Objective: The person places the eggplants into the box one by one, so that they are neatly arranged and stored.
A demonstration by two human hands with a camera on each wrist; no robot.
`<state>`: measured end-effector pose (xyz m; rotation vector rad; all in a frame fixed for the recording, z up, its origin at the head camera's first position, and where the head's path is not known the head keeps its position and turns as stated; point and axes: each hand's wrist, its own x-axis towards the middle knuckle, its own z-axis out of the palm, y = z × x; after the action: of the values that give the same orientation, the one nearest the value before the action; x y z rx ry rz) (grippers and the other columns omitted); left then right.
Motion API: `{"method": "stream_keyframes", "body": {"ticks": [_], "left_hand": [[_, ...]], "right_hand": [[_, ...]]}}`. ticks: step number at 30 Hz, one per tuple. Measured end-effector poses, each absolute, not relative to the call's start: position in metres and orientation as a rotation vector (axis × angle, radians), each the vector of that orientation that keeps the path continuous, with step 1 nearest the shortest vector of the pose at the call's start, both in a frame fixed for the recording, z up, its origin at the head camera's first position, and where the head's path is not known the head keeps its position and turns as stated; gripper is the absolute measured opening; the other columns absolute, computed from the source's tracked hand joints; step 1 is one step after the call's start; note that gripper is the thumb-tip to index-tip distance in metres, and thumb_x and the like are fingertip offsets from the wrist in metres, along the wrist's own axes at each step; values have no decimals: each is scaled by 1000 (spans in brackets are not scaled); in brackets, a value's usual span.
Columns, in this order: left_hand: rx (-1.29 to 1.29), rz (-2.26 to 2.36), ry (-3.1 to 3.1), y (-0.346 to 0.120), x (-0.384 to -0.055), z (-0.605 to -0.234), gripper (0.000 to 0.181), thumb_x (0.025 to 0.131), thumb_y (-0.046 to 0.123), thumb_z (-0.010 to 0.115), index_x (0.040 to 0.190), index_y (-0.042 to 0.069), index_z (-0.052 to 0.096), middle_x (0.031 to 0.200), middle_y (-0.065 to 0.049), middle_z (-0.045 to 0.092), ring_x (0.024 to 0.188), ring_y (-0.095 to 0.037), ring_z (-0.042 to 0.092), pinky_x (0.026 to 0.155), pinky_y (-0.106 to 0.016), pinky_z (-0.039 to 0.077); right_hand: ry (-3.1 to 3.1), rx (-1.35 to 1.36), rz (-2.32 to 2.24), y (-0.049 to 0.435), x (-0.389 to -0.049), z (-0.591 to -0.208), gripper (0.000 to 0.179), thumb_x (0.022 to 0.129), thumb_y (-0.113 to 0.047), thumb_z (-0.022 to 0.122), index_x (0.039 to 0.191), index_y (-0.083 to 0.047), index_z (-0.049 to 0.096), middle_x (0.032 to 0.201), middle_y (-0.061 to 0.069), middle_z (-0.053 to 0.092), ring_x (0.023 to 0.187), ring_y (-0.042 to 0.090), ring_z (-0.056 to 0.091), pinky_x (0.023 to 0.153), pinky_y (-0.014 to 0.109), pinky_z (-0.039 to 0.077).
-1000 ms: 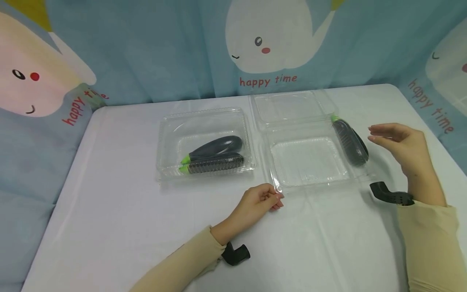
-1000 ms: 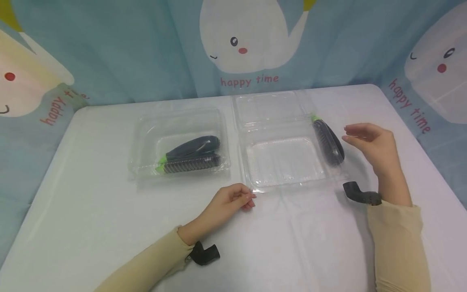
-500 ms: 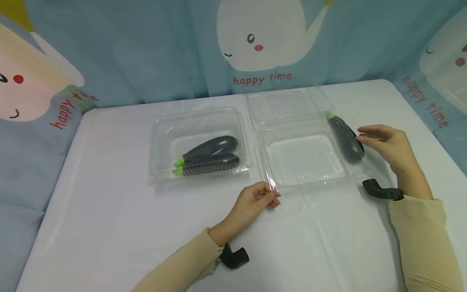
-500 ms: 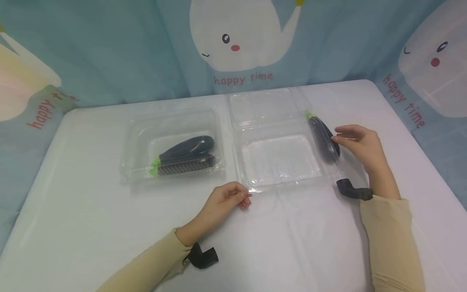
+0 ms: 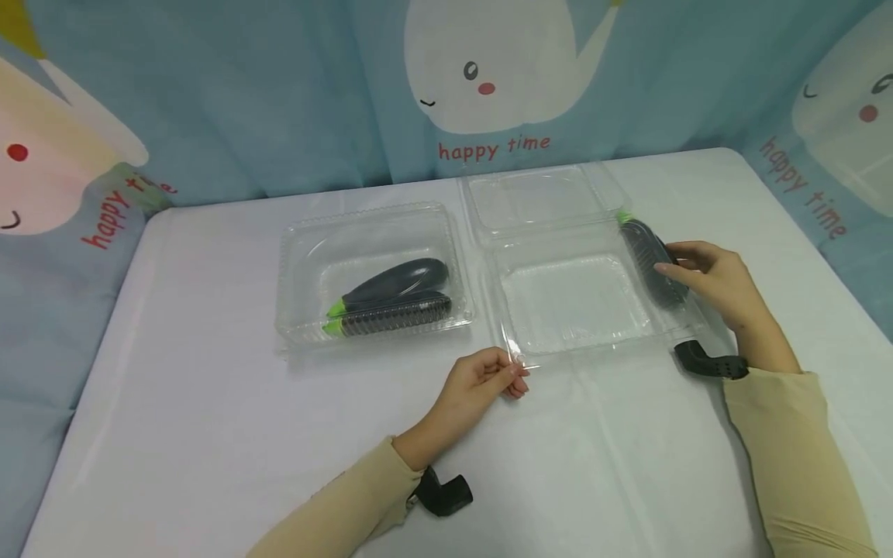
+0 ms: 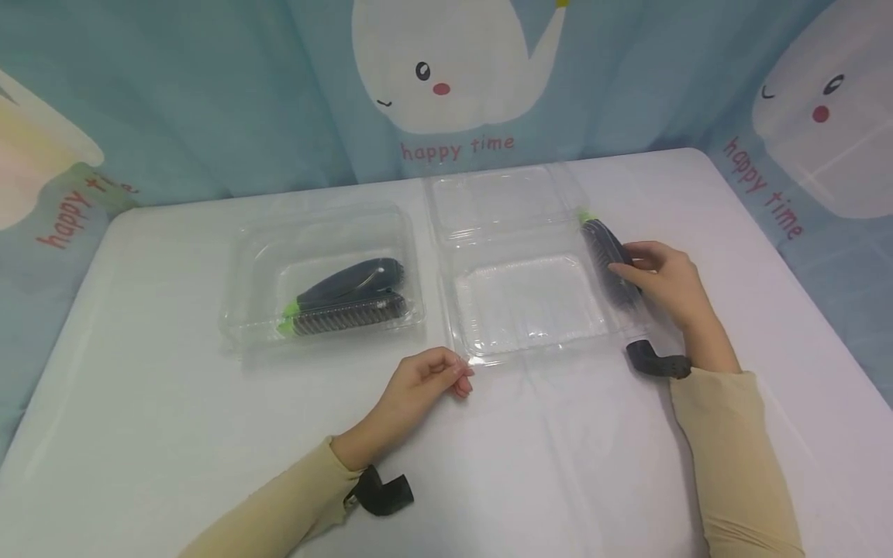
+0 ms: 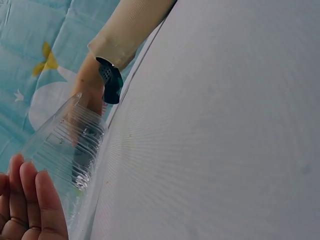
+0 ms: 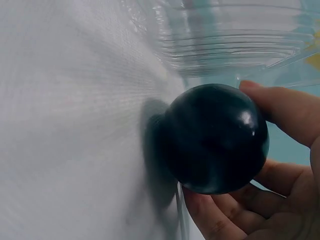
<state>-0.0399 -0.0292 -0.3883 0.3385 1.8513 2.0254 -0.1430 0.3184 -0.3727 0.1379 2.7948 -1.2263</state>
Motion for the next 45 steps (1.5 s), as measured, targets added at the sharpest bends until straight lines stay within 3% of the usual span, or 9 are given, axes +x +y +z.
{"method": "stream_keyframes", "body": {"ticks": [6, 9, 15, 22, 26, 29, 33, 38, 45], "left_hand": [[303, 2014, 1855, -30, -40, -388, 14, 95, 0, 53, 89, -13, 57, 85, -26, 65, 74, -10, 63, 74, -28, 55], [299, 2013, 1857, -30, -40, -387, 13, 94, -1, 53, 88, -12, 57, 85, -25, 66, 74, -9, 63, 75, -28, 55], [278, 2016, 1851, -32, -38, -386, 15, 95, 2, 54, 87, -10, 57, 84, -23, 66, 73, -9, 63, 75, -29, 55], [271, 2019, 1839, -33, -34, -388, 14, 95, 1, 53, 90, -12, 57, 85, -24, 66, 75, -10, 63, 76, -28, 55], [266, 2030, 1839, -34, -34, -390, 13, 95, 0, 53, 92, -13, 57, 85, -25, 65, 75, -9, 63, 76, -28, 55], [268, 2031, 1836, -34, -34, -390, 14, 95, 0, 53, 92, -13, 57, 86, -25, 65, 75, -9, 63, 76, -28, 55], [287, 2034, 1845, -34, -36, -389, 14, 95, 0, 53, 92, -13, 57, 87, -27, 65, 75, -9, 63, 76, -29, 55], [293, 2035, 1835, -33, -39, -389, 14, 95, 0, 53, 92, -13, 56, 88, -28, 64, 75, -8, 63, 77, -29, 54], [287, 2030, 1824, -31, -40, -390, 13, 94, -1, 52, 93, -13, 57, 89, -30, 64, 74, -9, 63, 76, -28, 55]], "right_hand": [[2788, 191, -1219, 317, -144, -372, 64, 90, -43, 61, 135, 1, 47, 130, 19, 48, 105, 11, 46, 89, 41, 39], [2775, 210, -1253, 318, -144, -372, 65, 90, -42, 62, 136, 1, 46, 130, 14, 48, 107, 12, 45, 92, 43, 39], [2782, 205, -1284, 322, -143, -376, 64, 89, -41, 64, 136, 0, 47, 120, -3, 51, 98, -1, 44, 86, 32, 39], [2750, 236, -1242, 320, -141, -375, 67, 87, -43, 65, 134, 1, 50, 116, -2, 52, 96, -3, 44, 83, 24, 40], [2733, 268, -1242, 319, -143, -375, 70, 86, -45, 66, 133, 3, 50, 117, 2, 53, 96, -3, 44, 91, 35, 42], [2723, 281, -1273, 321, -144, -375, 69, 85, -45, 67, 132, 3, 51, 111, -7, 54, 99, 0, 45, 97, 47, 39], [2720, 301, -1343, 327, -146, -376, 66, 85, -41, 68, 132, 2, 51, 100, -24, 52, 108, 9, 47, 99, 34, 39], [2698, 343, -1493, 335, -145, -374, 52, 87, -32, 69, 129, -6, 56, 97, -27, 53, 107, 7, 48, 79, 9, 42], [2557, 422, -1843, 342, -140, -367, 24, 84, -17, 73, 105, -28, 69, 95, -22, 60, 96, 1, 50, 75, 8, 43]]}}
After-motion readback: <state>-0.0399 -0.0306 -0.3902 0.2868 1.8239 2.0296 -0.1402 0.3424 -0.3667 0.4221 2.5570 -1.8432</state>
